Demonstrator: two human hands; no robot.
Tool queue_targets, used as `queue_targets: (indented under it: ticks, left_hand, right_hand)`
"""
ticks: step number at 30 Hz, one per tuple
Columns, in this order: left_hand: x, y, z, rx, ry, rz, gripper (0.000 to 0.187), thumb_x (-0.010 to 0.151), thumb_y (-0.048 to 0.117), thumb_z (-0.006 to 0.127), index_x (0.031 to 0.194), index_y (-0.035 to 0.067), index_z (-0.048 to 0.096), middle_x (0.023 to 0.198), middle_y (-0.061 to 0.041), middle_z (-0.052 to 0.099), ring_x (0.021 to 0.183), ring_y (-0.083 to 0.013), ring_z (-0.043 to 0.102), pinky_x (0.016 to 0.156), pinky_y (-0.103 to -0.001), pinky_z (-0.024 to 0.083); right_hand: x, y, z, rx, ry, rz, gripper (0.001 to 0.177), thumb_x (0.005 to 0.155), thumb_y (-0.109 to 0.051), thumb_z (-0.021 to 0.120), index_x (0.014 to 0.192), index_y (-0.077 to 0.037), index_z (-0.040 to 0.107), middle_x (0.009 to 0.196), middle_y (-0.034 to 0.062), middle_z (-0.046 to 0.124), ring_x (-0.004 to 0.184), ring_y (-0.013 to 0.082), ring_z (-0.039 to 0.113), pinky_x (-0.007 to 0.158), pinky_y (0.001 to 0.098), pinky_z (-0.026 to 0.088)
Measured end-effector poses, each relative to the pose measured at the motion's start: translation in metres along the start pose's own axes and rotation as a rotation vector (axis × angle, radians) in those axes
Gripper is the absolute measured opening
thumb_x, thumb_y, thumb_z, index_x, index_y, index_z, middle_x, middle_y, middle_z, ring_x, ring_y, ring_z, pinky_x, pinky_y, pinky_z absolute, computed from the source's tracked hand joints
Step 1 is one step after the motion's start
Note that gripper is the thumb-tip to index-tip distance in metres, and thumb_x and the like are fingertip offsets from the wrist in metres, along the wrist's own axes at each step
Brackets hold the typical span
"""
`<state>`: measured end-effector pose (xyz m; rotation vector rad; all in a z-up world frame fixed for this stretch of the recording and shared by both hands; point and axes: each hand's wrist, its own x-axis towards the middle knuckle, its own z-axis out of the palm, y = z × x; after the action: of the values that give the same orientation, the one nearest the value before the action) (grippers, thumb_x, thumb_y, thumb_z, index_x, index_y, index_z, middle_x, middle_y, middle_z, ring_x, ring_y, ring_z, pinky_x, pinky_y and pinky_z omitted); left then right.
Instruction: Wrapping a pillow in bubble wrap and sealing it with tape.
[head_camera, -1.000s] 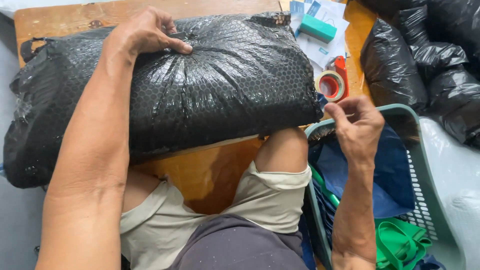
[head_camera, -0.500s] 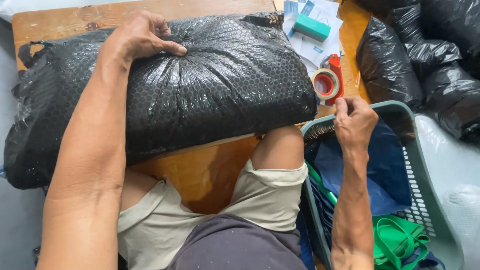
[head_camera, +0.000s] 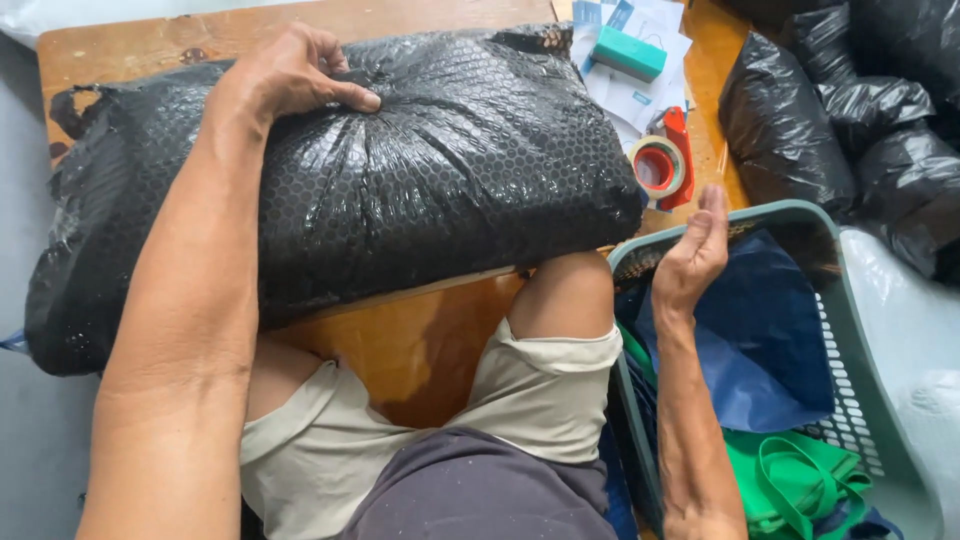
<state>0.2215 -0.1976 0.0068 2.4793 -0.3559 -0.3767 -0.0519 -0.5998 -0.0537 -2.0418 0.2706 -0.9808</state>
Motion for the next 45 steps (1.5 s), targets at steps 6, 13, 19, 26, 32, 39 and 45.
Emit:
queue_targets:
  ticks: [6, 13, 19, 26, 32, 39, 45]
  left_hand:
    - [0.012, -0.002, -0.003, -0.003, -0.029, -0.032, 0.051, 0.064, 0.04, 0.098, 0.098, 0.009, 0.076, 0.084, -0.006, 0.071, 0.075, -0.0215, 0.066, 0.073, -0.039, 0.052]
    - [0.028, -0.019, -0.008, 0.144, 0.017, 0.117, 0.023, 0.076, 0.026, 0.082, 0.084, 0.009, 0.068, 0.075, -0.002, 0.065, 0.065, -0.021, 0.056, 0.063, -0.039, 0.05]
    - [0.006, -0.004, -0.012, 0.136, 0.203, 0.161, 0.043, 0.079, 0.04, 0.089, 0.074, 0.009, 0.06, 0.08, -0.007, 0.071, 0.071, -0.0253, 0.067, 0.071, -0.048, 0.056]
    - [-0.03, -0.127, -0.087, 0.34, 0.15, -0.157, 0.04, 0.112, 0.047, 0.047, 0.131, 0.017, 0.066, 0.113, -0.014, 0.072, 0.08, -0.0326, 0.072, 0.075, -0.049, 0.061]
    - [-0.138, -0.14, -0.12, -0.061, 0.181, -0.689, 0.085, 0.105, 0.071, 0.06, 0.11, -0.013, 0.065, 0.085, -0.027, 0.061, 0.067, -0.0348, 0.062, 0.057, -0.045, 0.054]
    - [-0.191, -0.158, -0.11, -0.714, 0.232, -0.466, 0.04, 0.097, 0.043, 0.08, 0.085, 0.008, 0.066, 0.068, -0.001, 0.056, 0.056, -0.0032, 0.049, 0.048, -0.016, 0.041]
    - [-0.191, -0.15, -0.099, -0.735, 0.451, -0.241, 0.032, 0.085, 0.015, 0.084, 0.112, 0.006, 0.07, 0.083, -0.003, 0.074, 0.057, -0.0038, 0.065, 0.044, -0.014, 0.049]
  right_hand:
    - [0.032, -0.132, 0.061, 0.055, -0.457, -0.58, 0.048, 0.112, -0.031, 0.048, 0.149, 0.0, 0.047, 0.157, 0.0218, 0.043, 0.149, 0.038, 0.045, 0.13, 0.0495, 0.039]
    - [0.047, -0.16, 0.23, -0.296, -1.029, -0.696, 0.083, 0.106, -0.062, 0.033, 0.153, 0.006, 0.035, 0.16, 0.027, 0.033, 0.15, 0.0382, 0.028, 0.121, 0.0615, 0.011]
    - [0.034, -0.145, 0.237, -0.424, -1.105, -0.598, 0.096, 0.096, -0.078, 0.022, 0.166, -0.016, 0.001, 0.172, 0.0111, -0.006, 0.159, 0.0392, 0.003, 0.124, 0.0647, -0.002]
    - [0.031, -0.155, 0.24, -0.426, -1.119, -0.474, 0.101, 0.087, -0.085, 0.026, 0.164, -0.02, 0.013, 0.171, 0.0174, 0.005, 0.156, 0.0376, 0.001, 0.122, 0.0599, -0.004]
    - [0.027, -0.161, 0.24, -0.448, -1.102, -0.426, 0.103, 0.084, -0.086, 0.027, 0.164, -0.021, 0.018, 0.17, 0.0187, 0.007, 0.156, 0.039, 0.003, 0.121, 0.0602, -0.003]
    - [0.025, -0.161, 0.242, -0.471, -1.099, -0.42, 0.106, 0.082, -0.088, 0.025, 0.164, -0.021, 0.016, 0.17, 0.019, 0.005, 0.156, 0.0402, 0.001, 0.12, 0.0629, -0.006]
    - [0.023, -0.16, 0.242, -0.456, -1.07, -0.441, 0.105, 0.085, -0.086, 0.027, 0.164, -0.018, 0.02, 0.169, 0.0206, 0.01, 0.155, 0.0414, 0.004, 0.118, 0.0662, -0.003]
